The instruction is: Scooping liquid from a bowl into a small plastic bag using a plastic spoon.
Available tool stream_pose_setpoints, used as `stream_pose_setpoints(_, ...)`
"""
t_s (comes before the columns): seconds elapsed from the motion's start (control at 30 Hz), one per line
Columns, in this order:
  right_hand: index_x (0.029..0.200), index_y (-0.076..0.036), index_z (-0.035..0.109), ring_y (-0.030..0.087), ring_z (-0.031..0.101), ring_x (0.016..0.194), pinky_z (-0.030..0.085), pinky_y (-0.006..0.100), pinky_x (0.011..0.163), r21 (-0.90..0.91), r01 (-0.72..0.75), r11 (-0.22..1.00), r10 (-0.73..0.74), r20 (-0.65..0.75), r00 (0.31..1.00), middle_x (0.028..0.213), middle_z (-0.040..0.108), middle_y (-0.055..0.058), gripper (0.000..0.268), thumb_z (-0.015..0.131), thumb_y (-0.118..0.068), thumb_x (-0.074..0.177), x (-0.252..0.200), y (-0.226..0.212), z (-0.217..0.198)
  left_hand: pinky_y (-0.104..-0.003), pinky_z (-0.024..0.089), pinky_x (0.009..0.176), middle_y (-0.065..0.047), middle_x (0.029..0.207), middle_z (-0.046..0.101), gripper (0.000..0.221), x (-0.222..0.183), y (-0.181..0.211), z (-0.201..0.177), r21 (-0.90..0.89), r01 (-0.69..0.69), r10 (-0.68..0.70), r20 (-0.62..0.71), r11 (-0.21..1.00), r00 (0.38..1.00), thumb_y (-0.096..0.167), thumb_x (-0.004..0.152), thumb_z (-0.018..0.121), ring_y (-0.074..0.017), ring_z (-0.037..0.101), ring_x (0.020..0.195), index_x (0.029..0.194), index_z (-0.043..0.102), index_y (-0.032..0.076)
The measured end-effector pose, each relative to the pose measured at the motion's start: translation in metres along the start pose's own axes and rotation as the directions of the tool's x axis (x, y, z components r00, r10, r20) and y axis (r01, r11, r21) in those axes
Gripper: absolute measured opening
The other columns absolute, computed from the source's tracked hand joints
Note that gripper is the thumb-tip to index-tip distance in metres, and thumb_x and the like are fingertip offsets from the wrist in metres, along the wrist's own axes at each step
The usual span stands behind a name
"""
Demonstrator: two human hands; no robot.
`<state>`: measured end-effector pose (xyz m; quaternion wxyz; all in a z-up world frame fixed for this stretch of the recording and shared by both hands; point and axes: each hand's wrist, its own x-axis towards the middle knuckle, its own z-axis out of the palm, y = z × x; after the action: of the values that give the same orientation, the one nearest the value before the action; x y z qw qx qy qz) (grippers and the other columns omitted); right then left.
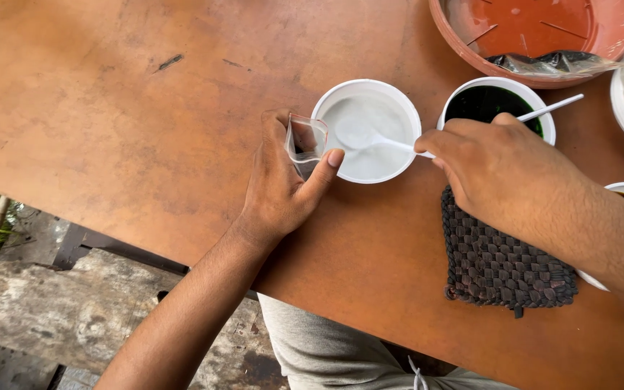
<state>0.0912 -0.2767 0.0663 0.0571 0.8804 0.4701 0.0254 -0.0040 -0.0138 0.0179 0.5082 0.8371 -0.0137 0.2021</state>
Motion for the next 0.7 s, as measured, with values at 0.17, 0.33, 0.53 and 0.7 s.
stream_pose_setpoints(0.17,0.117,-0.020,0.062,0.019,0.051,0.057,0.043,0.035,0.060,-0.107,0.089,0.990,-0.093,-0.031,0.995,0.069,0.051,-0.005,0.027,0.059,-0.005,0.095,-0.015,-0.002,-0.009,-0.033,0.047,0.069,-0.004,0.094,0.054,0.048,-0.001,-0.005,0.002,0.022,-0.048,0.048,-0.008,0.999,0.999,0.043,0.094,0.063,-0.0174,0.055,0.080,0.108,0.037,0.005)
stream_pose_setpoints(0.33,0.121,-0.021,0.065,0.022,0.054,0.057,0.045,0.037,0.068,0.112,0.031,0.993,-0.030,-0.015,0.999,0.074,0.057,-0.004,0.028,0.056,-0.008,0.098,-0.018,-0.008,-0.012,-0.032,0.046,0.069,-0.004,0.093,0.052,0.048,-0.001,-0.003,0.002,0.009,-0.048,0.048,0.008,0.999,0.999,0.043,0.094,0.063,-0.0167,0.053,0.080,0.109,0.038,0.005)
stream_pose_setpoints(0.53,0.123,-0.010,0.067,0.022,0.069,0.087,0.053,0.038,0.083,0.491,-0.177,0.853,0.141,0.109,0.984,0.089,0.073,0.003,0.031,0.060,-0.009,0.094,0.007,-0.008,-0.027,-0.032,0.046,0.073,-0.002,0.090,0.051,0.047,0.000,-0.001,0.002,0.018,-0.052,0.052,-0.003,0.999,0.999,0.043,0.094,0.064,-0.0154,0.054,0.082,0.108,0.039,0.005)
stream_pose_setpoints(0.7,0.112,-0.012,0.075,0.010,0.074,0.063,0.056,0.024,0.068,0.703,-0.345,0.622,0.415,0.078,0.906,0.071,0.078,0.000,0.023,0.062,-0.005,0.095,0.008,-0.016,-0.047,-0.032,0.045,0.074,-0.004,0.093,0.052,0.045,-0.001,-0.002,0.002,-0.007,-0.068,0.068,-0.027,0.998,0.997,0.040,0.093,0.066,-0.0162,0.053,0.083,0.106,0.041,0.006)
